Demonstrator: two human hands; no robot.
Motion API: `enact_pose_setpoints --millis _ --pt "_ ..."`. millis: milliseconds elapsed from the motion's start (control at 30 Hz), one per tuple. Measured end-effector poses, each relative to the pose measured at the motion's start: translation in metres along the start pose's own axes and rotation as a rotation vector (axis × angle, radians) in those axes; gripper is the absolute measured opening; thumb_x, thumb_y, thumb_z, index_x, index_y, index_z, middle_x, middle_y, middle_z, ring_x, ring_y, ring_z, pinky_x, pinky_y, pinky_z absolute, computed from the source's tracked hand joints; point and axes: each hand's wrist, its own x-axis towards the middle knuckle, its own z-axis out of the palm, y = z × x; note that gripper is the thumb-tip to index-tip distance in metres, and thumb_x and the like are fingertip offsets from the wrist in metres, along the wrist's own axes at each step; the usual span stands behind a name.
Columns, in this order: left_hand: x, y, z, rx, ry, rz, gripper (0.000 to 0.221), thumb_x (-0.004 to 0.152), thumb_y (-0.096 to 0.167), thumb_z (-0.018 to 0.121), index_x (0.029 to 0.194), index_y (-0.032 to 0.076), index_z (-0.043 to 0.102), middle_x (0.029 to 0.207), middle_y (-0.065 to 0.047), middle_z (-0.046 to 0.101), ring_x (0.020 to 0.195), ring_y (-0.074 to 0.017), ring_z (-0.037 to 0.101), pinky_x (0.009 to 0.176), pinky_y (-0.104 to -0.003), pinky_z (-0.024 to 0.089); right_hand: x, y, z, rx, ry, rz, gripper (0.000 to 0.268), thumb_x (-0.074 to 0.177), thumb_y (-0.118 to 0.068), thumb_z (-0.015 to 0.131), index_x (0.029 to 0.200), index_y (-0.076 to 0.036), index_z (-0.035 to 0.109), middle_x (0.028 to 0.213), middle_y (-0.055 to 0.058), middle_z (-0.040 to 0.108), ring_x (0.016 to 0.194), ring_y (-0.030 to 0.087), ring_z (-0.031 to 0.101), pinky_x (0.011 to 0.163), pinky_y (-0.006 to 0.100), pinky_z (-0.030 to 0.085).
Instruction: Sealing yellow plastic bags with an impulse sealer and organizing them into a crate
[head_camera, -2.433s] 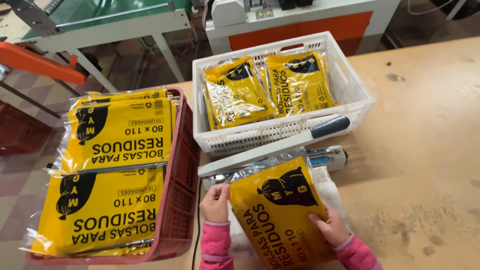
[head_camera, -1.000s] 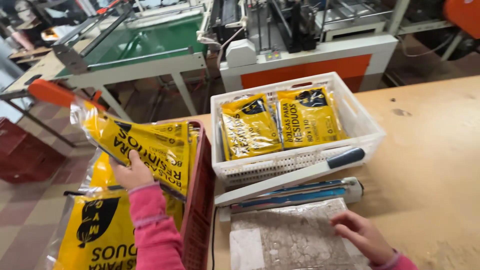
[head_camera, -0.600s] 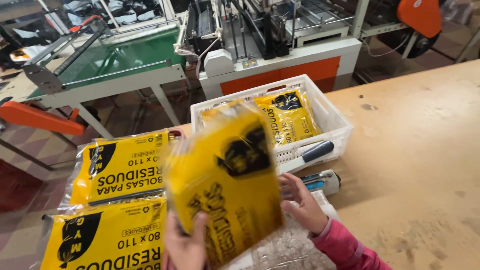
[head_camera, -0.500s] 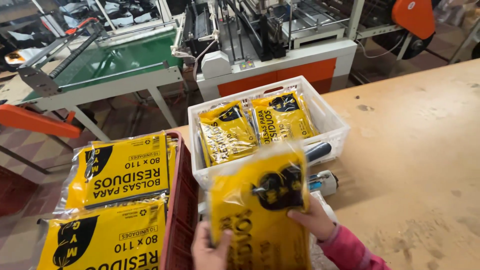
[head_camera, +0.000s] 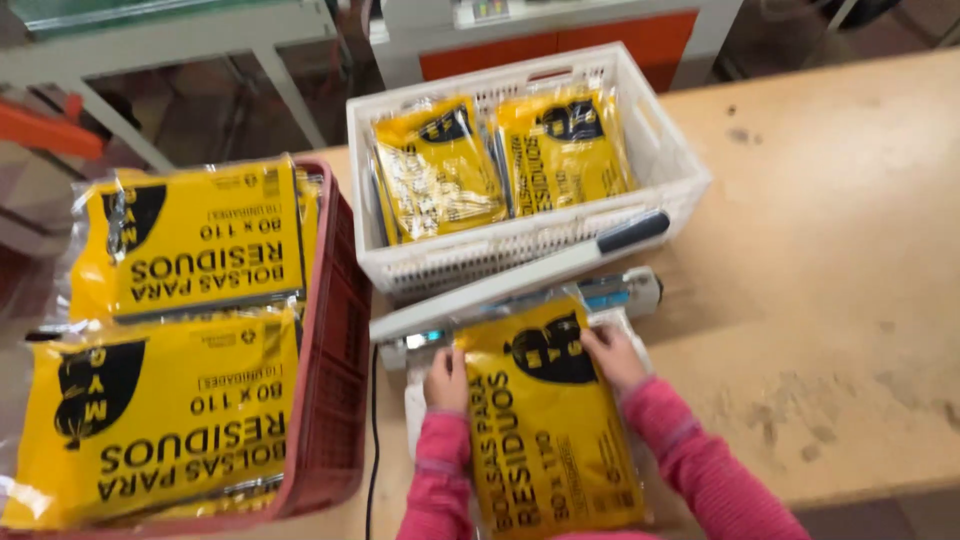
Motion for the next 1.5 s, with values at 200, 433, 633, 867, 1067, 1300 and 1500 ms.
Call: enact_pose_setpoints --millis 200,433,633,867,1067,1300,1500 --pt "0.01 0.04 -0.014 0.342 0.028 -0.16 0.037 0.099 0.043 0.055 0.121 0.02 0.072 0.105 -0.019 0.077 0.106 -0.0406 0.072 0.095 -0.051 0.056 0.07 0.032 0.001 -0.453 0.056 0.165 0.037 0.085 -0.054 0.072 0.112 -0.029 0.076 0.111 -0.002 0.078 0.118 0.025 0.068 0.101 0.038 0.055" --pt "0.035 0.022 -0.014 0.423 -0.009 -0.278 0.036 0.092 0.054 0.055 0.112 0.03 0.073 0.108 -0.006 0.078 0.112 -0.0309 0.071 0.099 -0.045 0.054 0.067 0.016 0.005 -0.624 0.067 0.19 0.021 0.086 -0.054 0.064 0.098 -0.04 0.073 0.1 -0.013 0.077 0.111 0.016 0.07 0.097 0.034 0.055" --pt "0.039 0.04 -0.015 0.431 -0.051 -0.33 0.04 0.093 0.042 0.051 0.119 0.021 0.072 0.113 -0.013 0.077 0.115 -0.0348 0.07 0.101 -0.048 0.053 0.054 -0.014 0.004 -0.632 0.074 0.208 0.018 0.09 -0.047 0.054 0.099 -0.035 0.064 0.103 -0.005 0.077 0.112 0.025 0.07 0.099 0.04 0.054" --pt "0.028 0.025 -0.002 0.343 0.092 -0.245 0.025 0.089 0.041 0.064 0.106 0.022 0.06 0.1 -0.011 0.074 0.11 -0.0364 0.068 0.097 -0.05 0.051 0.043 -0.028 0.003 -0.653 0.134 0.069 0.012 0.096 -0.035 0.05 0.101 -0.026 0.056 0.107 0.008 0.075 0.108 0.037 0.071 0.098 0.05 0.054" --pt "0.015 0.021 0.004 0.392 0.207 -0.11 0.017 0.093 0.035 0.064 0.094 0.024 0.052 0.091 -0.004 0.075 0.106 -0.0301 0.063 0.093 -0.047 0.048 0.064 0.019 0.013 -0.774 0.214 -0.125 0.016 0.096 -0.043 0.047 0.105 -0.042 0.06 0.11 -0.008 0.067 0.101 0.024 0.071 0.096 0.043 0.058" --pt "0.026 -0.004 0.019 0.419 0.264 -0.083 0.022 0.088 0.039 0.069 0.092 0.027 0.052 0.092 0.001 0.075 0.103 -0.0272 0.063 0.091 -0.047 0.05 0.069 0.037 0.018 -0.921 0.39 -0.338 0.02 0.093 -0.043 0.054 0.11 -0.05 0.063 0.103 -0.012 0.064 0.091 0.013 0.071 0.085 0.034 0.063" --pt "0.026 -0.011 0.02 0.37 0.323 -0.074 0.022 0.084 0.038 0.071 0.089 0.027 0.052 0.082 0.0 0.073 0.098 -0.0289 0.064 0.087 -0.048 0.052 0.084 0.059 0.014 -0.803 0.342 -0.239 0.03 0.092 -0.042 0.054 0.12 -0.05 0.062 0.113 -0.01 0.064 0.097 0.02 0.072 0.087 0.037 0.062"
